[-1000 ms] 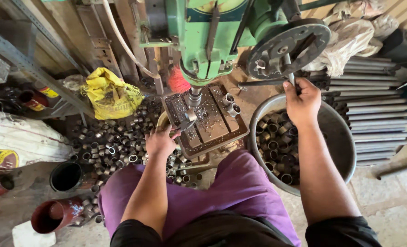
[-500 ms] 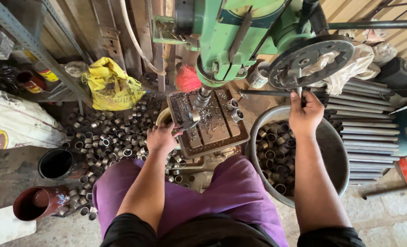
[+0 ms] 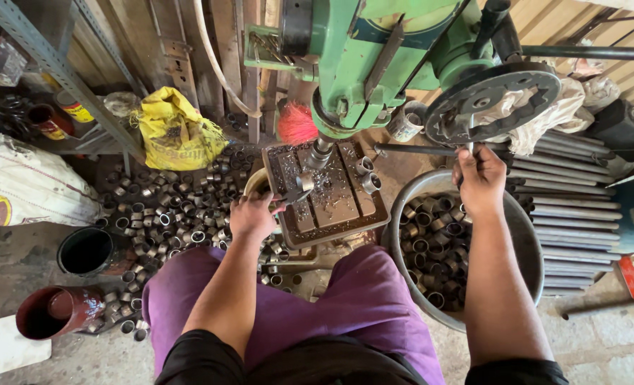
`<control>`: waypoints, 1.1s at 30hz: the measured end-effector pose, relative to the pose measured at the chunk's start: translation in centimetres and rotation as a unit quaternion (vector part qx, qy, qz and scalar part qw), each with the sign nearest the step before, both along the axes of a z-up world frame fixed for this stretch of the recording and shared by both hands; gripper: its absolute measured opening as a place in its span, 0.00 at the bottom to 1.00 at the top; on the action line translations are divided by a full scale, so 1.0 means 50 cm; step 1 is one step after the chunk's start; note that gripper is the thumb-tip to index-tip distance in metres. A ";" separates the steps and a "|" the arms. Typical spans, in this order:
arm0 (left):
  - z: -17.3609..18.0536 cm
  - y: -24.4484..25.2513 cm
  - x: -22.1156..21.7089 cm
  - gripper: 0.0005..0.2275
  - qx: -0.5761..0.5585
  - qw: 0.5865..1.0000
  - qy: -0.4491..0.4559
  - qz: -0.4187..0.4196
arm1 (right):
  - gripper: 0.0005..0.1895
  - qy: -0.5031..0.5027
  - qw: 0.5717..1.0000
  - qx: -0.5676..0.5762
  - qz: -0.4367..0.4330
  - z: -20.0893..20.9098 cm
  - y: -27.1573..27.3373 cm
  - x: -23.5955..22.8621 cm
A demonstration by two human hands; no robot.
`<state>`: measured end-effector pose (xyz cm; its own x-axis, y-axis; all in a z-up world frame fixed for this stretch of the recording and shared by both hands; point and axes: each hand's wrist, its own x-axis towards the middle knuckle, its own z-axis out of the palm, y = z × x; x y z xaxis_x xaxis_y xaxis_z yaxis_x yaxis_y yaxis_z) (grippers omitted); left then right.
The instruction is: The person operates a green drill press to drill holes into small cylindrical metal parts. They pick up a part from a large metal basin, place it under the drill bit, and use the handwheel to lower the drill. After drilling, they remove the part and place it into a tray on the machine table.
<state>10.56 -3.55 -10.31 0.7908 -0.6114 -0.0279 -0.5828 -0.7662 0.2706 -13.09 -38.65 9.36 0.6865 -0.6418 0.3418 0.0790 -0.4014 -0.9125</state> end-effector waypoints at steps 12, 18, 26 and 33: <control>0.009 0.008 0.005 0.16 0.009 0.994 0.110 0.007 | 0.28 0.121 0.992 -0.014 -0.010 -0.091 -0.084 0.034; 0.002 0.010 0.007 0.17 -0.033 0.998 0.059 0.010 | 0.30 0.080 0.976 0.188 -0.076 -0.068 -0.199 0.139; -0.001 0.007 0.012 0.17 0.004 0.997 0.075 0.006 | 0.25 -0.024 0.963 0.254 -0.083 0.082 -0.261 0.271; -0.015 0.005 0.016 0.20 -0.011 0.999 0.031 -0.004 | 0.22 -0.041 0.971 0.237 -0.014 0.212 -0.237 0.219</control>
